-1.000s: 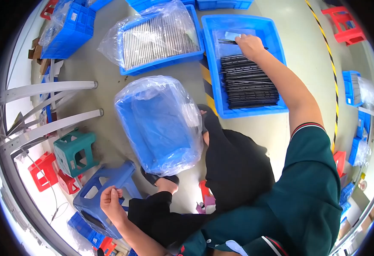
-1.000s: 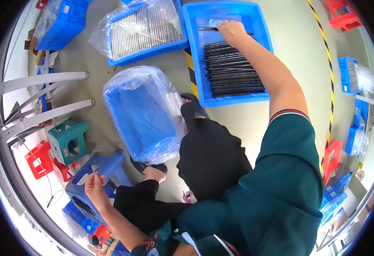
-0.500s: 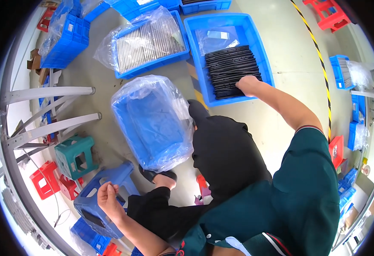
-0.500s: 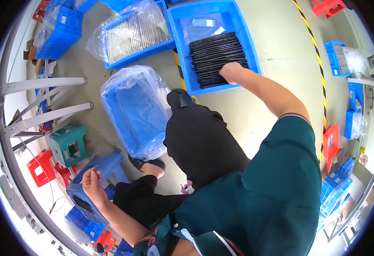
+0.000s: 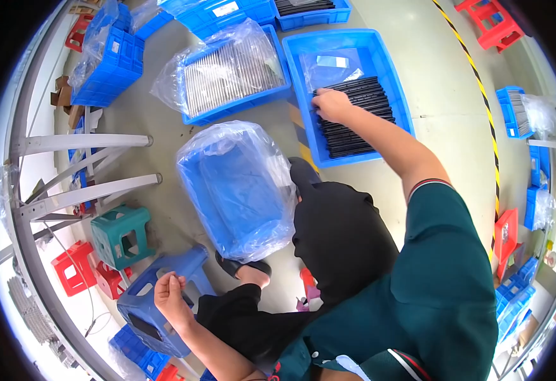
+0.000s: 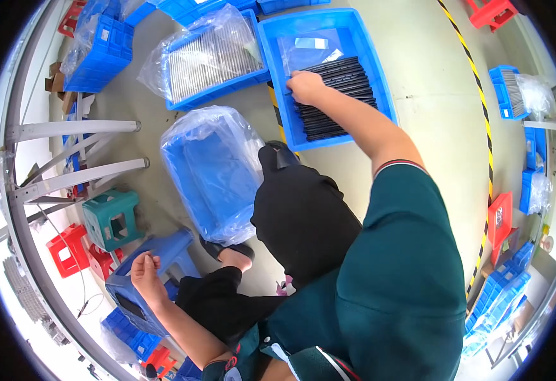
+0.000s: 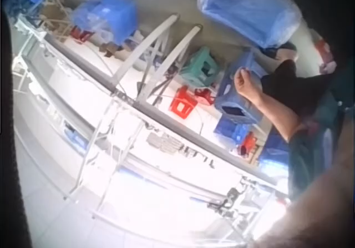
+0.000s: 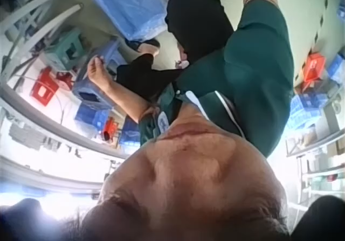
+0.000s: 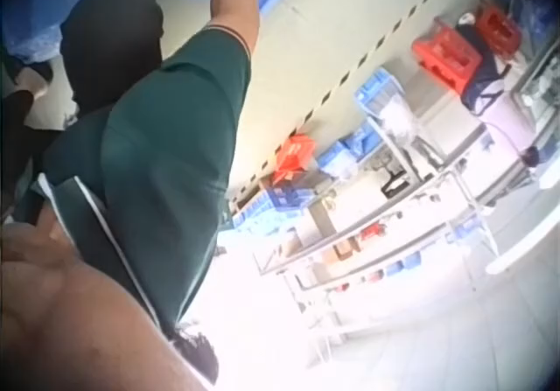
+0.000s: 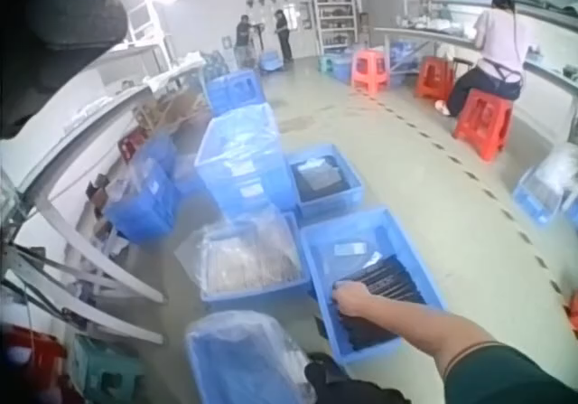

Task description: Sort and pack thin black rods into plastic containers in a workshop setting.

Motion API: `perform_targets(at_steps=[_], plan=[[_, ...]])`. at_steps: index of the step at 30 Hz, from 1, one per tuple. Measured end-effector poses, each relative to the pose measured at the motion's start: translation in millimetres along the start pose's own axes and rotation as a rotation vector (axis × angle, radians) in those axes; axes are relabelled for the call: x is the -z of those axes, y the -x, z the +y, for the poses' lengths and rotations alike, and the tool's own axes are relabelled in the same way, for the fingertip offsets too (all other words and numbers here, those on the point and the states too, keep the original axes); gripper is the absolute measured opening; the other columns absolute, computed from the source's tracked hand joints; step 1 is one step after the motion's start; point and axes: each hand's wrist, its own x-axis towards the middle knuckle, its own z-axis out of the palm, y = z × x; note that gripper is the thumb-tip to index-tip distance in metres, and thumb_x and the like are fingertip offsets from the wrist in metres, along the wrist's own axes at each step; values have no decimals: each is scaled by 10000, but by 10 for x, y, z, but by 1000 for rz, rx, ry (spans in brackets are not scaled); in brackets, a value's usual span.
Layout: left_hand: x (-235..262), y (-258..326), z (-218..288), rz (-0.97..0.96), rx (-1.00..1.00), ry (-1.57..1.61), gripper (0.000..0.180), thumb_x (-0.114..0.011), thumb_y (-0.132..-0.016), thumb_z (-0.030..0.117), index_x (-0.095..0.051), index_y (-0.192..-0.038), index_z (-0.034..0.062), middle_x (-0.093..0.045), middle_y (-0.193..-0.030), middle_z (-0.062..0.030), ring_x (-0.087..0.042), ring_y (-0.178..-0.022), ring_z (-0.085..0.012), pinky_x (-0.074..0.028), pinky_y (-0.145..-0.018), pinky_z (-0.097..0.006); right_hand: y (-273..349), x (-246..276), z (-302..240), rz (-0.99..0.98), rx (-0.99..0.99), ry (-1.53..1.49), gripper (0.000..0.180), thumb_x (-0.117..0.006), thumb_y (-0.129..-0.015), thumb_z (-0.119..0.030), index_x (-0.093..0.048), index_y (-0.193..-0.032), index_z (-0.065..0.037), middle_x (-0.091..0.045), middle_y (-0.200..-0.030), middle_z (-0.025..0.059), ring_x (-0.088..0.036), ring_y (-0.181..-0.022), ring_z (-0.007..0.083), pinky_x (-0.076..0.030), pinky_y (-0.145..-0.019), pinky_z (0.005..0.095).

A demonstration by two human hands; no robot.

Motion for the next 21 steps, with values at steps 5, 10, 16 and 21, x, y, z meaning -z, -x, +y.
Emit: perform_targets(at_steps=[5,10,16,21], plan=[[-12,16,3,-14,-2,-42,114,-560,-886,59,-608,-962,-10,-626,-803,-56,-581,-688,-107,-453,-645,-218,-159,-384,-152,46,-179,85,180,-562,-724,-143,-691,-847,-121,-598,-983,111,-574,-972,282,-498,-780,389],[17,6,-11,-39,4,-30,107,-566,-883,62,-610,-952,-8,-625,-803,-49,-584,-694,-104,-454,-647,-218,-65,-352,-55,204,-101,107,123,-584,-744,-179,-664,-821,-127,-586,-888,63,-569,-914,245,-494,-737,372],[-24,12,20,-54,2,-17,112,-573,-881,69,-606,-957,-5,-621,-793,-45,-583,-697,-101,-454,-650,-217,115,-273,202,240,-118,91,118,-639,-733,-233,-615,-813,-151,-580,-892,36,-546,-928,229,-472,-753,383],[-79,-46,49,-16,21,5,99,-569,-870,33,-599,-942,-27,-625,-772,-70,-585,-682,-118,-461,-648,-232,36,-205,174,229,-166,74,160,-598,-680,-183,-638,-825,-128,-585,-923,58,-534,-975,245,-421,-834,403]])
